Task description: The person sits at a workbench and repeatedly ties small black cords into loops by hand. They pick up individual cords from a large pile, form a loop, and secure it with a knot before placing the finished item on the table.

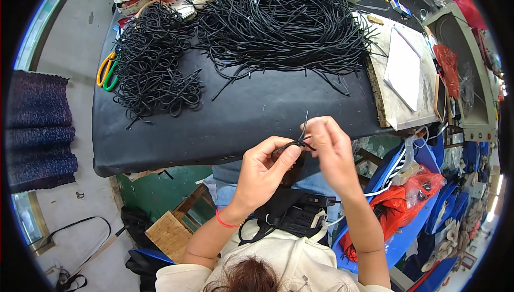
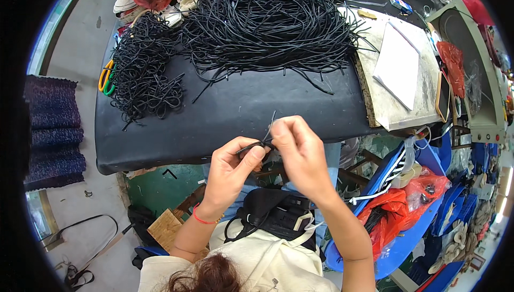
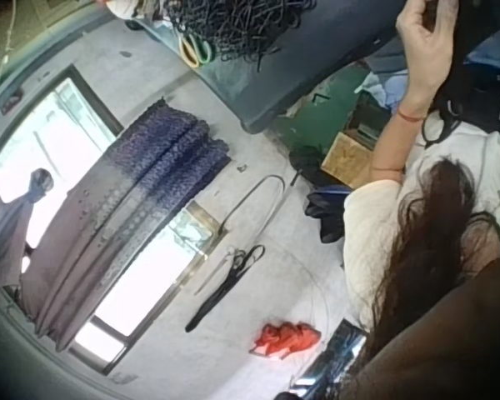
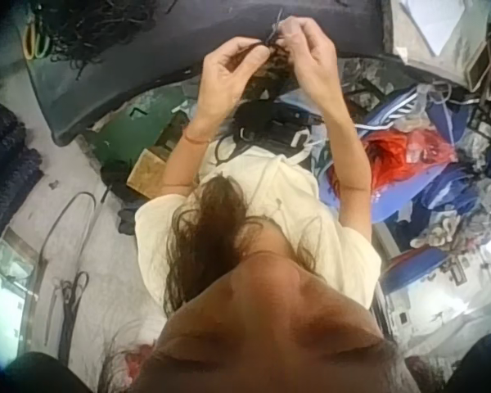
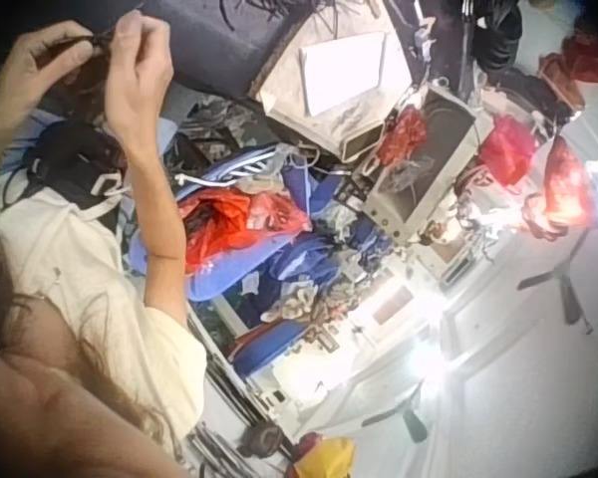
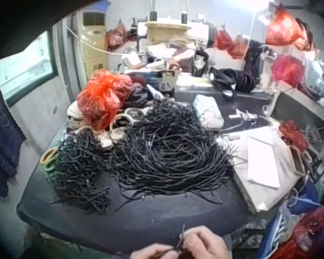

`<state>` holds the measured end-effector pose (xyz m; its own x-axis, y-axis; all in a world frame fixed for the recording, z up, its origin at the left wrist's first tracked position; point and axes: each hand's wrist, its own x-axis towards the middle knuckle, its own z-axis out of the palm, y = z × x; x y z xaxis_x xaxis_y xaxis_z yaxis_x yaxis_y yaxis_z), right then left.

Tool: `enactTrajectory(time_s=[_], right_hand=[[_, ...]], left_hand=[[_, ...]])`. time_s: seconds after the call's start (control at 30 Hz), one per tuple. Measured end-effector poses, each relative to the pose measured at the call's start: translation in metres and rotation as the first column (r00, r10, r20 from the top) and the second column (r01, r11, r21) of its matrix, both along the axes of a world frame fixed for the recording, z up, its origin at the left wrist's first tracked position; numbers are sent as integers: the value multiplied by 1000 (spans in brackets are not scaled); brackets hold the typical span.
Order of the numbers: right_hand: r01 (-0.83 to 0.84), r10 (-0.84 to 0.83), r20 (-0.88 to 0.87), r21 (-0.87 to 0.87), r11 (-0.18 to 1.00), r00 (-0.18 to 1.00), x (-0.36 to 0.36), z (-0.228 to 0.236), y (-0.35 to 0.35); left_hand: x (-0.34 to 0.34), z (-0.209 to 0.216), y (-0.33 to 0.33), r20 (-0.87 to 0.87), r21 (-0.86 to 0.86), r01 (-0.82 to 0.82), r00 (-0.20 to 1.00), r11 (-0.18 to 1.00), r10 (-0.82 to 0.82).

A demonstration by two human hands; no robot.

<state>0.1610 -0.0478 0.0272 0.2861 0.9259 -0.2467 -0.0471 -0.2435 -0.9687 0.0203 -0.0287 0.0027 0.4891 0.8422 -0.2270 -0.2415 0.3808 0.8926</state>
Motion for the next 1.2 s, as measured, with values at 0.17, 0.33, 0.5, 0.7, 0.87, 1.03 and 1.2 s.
enactTrajectory(time_s=[0.17, 0.33, 0.5, 0.7, 0.87, 1.03, 1.2], right_hand=[[-175, 178, -184, 29, 984, 967, 10, 6, -12], [-272, 273, -8, 44, 961, 962, 13, 8, -14], [-370, 370, 87, -7, 929, 925, 22, 13, -15], [-235, 219, -192, -65, 970, 957, 13, 14, -14], [-96, 96, -17, 8, 995, 995, 1, 9, -20], [-159, 153, 131, 41, 986, 980, 1, 7, -20], [-177, 168, 149, 48, 983, 974, 11, 7, -24]], left_hand=[[-8, 6, 7, -12, 11, 40, 999, 999, -40], [-10, 7, 10, 27, -34, 62, 998, 998, -61], [-12, 2, 13, 86, -128, 153, 986, 980, -143], [8, -2, 1, 193, -93, -54, 979, 994, 72], [10, 1, 6, 235, -200, -79, 964, 977, 126], [14, -5, 2, 225, -235, -159, 951, 959, 213], [6, 3, 13, 211, -215, -31, 975, 976, 77]])
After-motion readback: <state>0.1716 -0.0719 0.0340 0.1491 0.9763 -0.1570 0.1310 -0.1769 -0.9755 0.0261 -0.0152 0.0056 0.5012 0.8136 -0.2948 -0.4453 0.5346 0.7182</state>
